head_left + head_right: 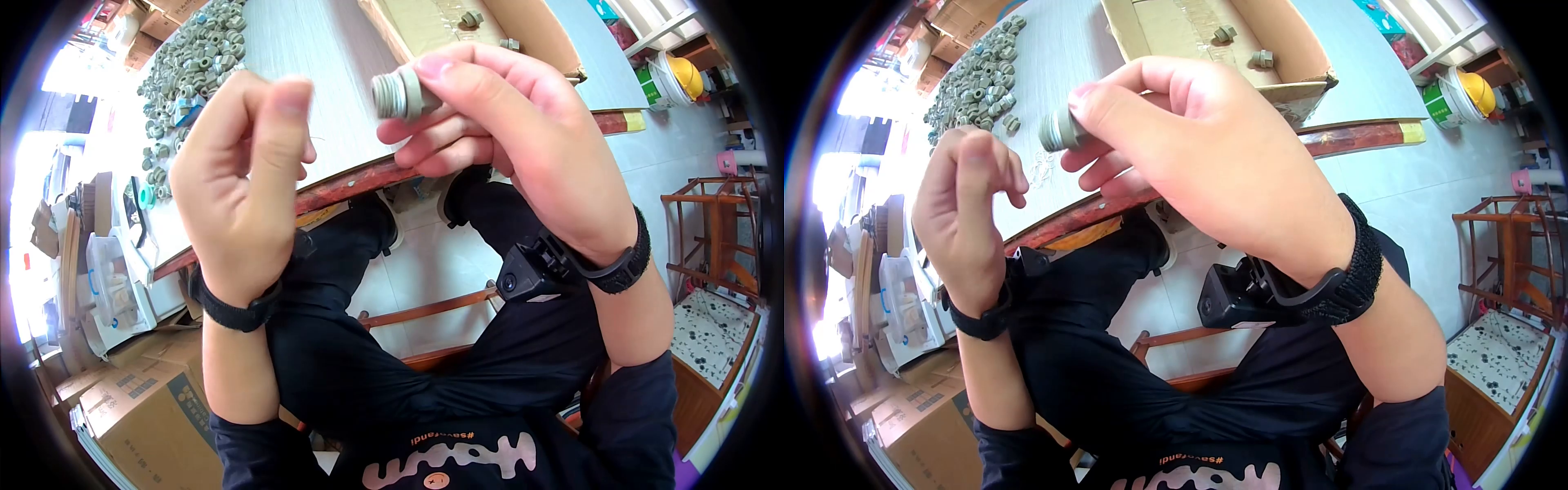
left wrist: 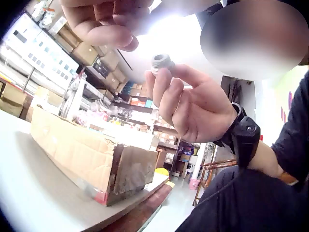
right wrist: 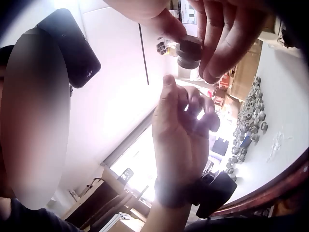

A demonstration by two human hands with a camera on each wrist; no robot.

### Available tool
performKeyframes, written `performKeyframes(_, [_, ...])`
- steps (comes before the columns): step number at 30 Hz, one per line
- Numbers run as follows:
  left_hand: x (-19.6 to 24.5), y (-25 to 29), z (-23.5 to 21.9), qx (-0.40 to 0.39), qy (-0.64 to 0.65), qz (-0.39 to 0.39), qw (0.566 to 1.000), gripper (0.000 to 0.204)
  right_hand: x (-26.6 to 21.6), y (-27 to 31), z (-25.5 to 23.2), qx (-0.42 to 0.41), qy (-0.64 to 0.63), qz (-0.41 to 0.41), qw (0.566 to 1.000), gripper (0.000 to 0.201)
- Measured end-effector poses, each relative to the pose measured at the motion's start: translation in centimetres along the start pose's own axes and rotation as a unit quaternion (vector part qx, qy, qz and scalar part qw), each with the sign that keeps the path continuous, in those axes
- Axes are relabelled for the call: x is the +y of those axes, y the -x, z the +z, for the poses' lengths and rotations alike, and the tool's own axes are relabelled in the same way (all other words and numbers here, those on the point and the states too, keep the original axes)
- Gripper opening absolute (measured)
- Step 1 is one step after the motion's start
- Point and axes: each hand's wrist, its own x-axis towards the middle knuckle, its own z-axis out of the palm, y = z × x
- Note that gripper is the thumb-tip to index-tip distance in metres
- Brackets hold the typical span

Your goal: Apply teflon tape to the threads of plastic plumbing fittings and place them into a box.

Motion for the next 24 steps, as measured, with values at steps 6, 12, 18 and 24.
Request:
performKeyframes(6, [1.1, 0.0, 1.1, 0.007, -0.073, 0.061, 0.995, 0.024, 0.1, 0.0, -0.1, 0.017, 0.023, -0.006, 1.0, 0.035])
performKeyframes(12, [1.5, 0.0, 1.6, 0.017, -0.132, 0.093, 0.987, 0.021, 0.7, 0.0, 0.2, 0.039, 0.03, -0.039, 0.998, 0.029])
performKeyframes(18, [1.9, 0.3, 1.7, 0.003, -0.154, 0.034, 0.987, 0.017, 0.8, 0.1, 0.2, 0.044, 0.054, -0.031, 0.997, 0.023])
performKeyframes(24, [1.5, 0.4, 2.0, -0.019, -0.186, 0.005, 0.982, 0.015, 0.9, 0.5, 0.5, 0.016, 0.019, -0.018, 1.0, 0.02])
